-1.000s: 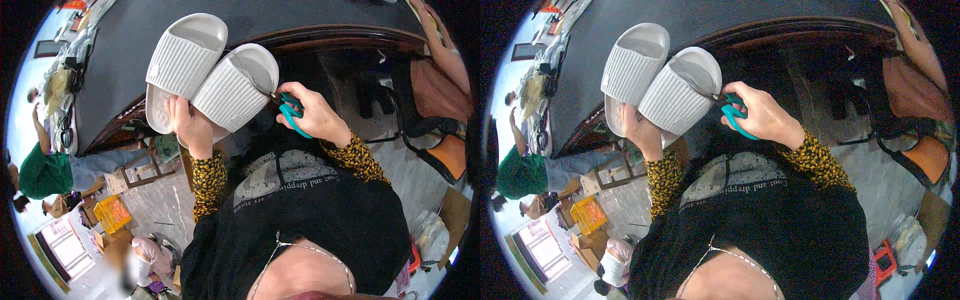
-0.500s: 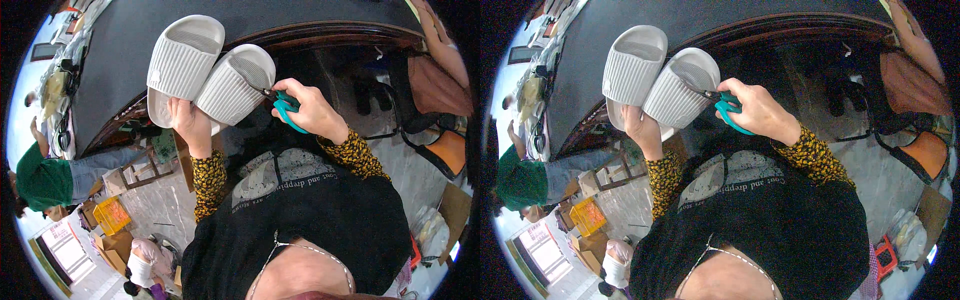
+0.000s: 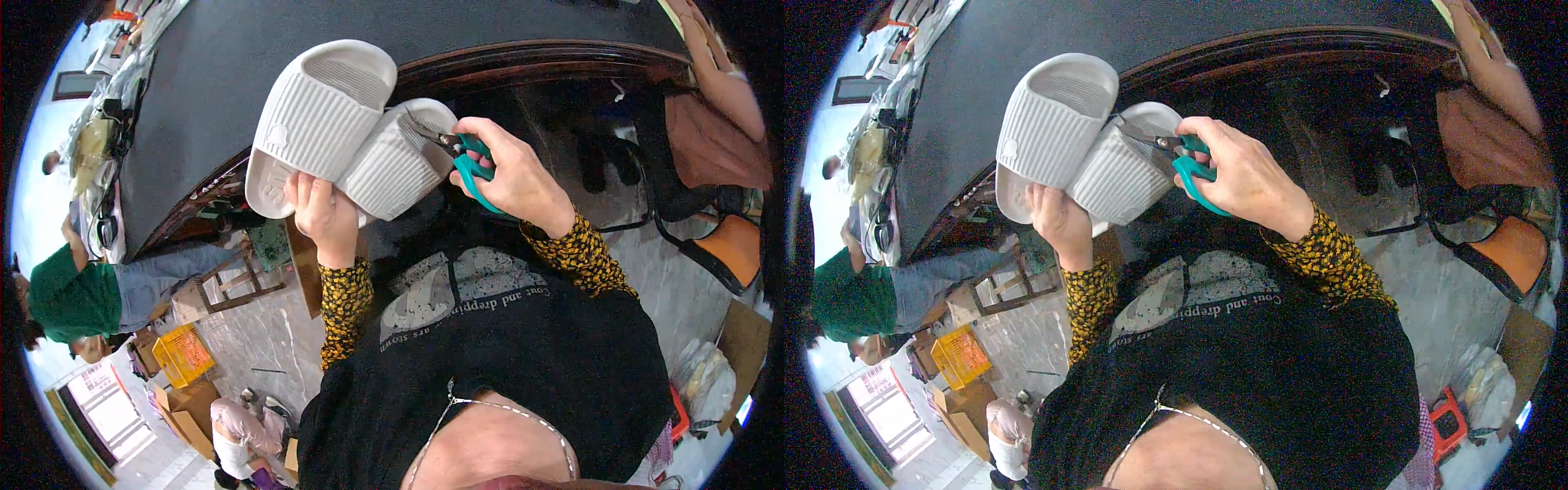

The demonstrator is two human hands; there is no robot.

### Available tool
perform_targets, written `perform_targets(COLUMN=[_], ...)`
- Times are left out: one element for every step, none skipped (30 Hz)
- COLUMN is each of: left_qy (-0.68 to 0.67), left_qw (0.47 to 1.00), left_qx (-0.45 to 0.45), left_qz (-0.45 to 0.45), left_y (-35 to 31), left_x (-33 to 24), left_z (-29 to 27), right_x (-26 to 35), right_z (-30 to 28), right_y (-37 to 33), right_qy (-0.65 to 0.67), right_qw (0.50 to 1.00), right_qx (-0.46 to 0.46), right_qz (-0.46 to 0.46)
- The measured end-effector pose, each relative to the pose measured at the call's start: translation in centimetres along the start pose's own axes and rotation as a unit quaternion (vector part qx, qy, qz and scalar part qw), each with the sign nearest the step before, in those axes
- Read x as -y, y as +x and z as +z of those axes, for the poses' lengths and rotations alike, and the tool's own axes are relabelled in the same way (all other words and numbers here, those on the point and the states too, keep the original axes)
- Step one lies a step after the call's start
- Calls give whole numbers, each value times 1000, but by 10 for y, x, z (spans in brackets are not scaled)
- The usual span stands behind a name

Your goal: The person uses a pair of scissors to trim excess plastic material from the edges of various colored slippers. They handle black, white, and yellow slippers one by one, picking them up from the table, cutting the rough edges, and placing them back down.

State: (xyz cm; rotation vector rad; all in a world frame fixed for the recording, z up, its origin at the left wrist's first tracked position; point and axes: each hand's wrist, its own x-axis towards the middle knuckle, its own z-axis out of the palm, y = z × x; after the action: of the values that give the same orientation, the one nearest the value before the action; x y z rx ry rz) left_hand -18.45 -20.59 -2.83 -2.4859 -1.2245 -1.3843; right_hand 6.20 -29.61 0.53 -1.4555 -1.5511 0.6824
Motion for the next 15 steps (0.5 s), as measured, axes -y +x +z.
perform_targets(left_qy=[-3,-13,-10,-7,-5,-4,-7,-9,-11,-10,-10,-10,-6,-1,3], left_qw=[1000,999,999,999,999,999,998,998,998,998,997,997,997,997,996], left_qx=[-1,-14,-7,1,8,21,20,19,18,24,31,38,38,38,38], left_qz=[11,34,38,43,47,46,52,57,62,63,64,64,69,74,79], left_y=[1,2,2,1,0,0,0,0,0,0,-1,-1,-1,-1,0], left_x=[-4,-8,-11,-14,-16,-17,-18,-20,-20,-21,-21,-21,-23,-24,-25], left_z=[1,2,2,1,0,-1,-1,-1,0,-1,-1,-2,-2,-2,-2], right_x=[1,2,3,3,2,1,1,3,3,1,0,-1,0,2,3], right_z=[-1,-2,-3,-4,-4,-5,-6,-8,-9,-9,-9,-9,-10,-11,-12], right_y=[0,1,1,1,2,3,3,4,4,5,6,6,6,7,8], right_qy=[3,7,11,1,-9,-19,-21,-23,-25,-16,-8,0,2,4,5], right_qw=[1000,1000,1000,1000,1000,1000,999,999,999,999,999,999,999,999,999], right_qx=[4,9,14,15,16,17,23,29,35,34,33,32,34,35,36], right_qz=[7,15,23,18,13,8,10,11,13,9,5,2,2,3,3])
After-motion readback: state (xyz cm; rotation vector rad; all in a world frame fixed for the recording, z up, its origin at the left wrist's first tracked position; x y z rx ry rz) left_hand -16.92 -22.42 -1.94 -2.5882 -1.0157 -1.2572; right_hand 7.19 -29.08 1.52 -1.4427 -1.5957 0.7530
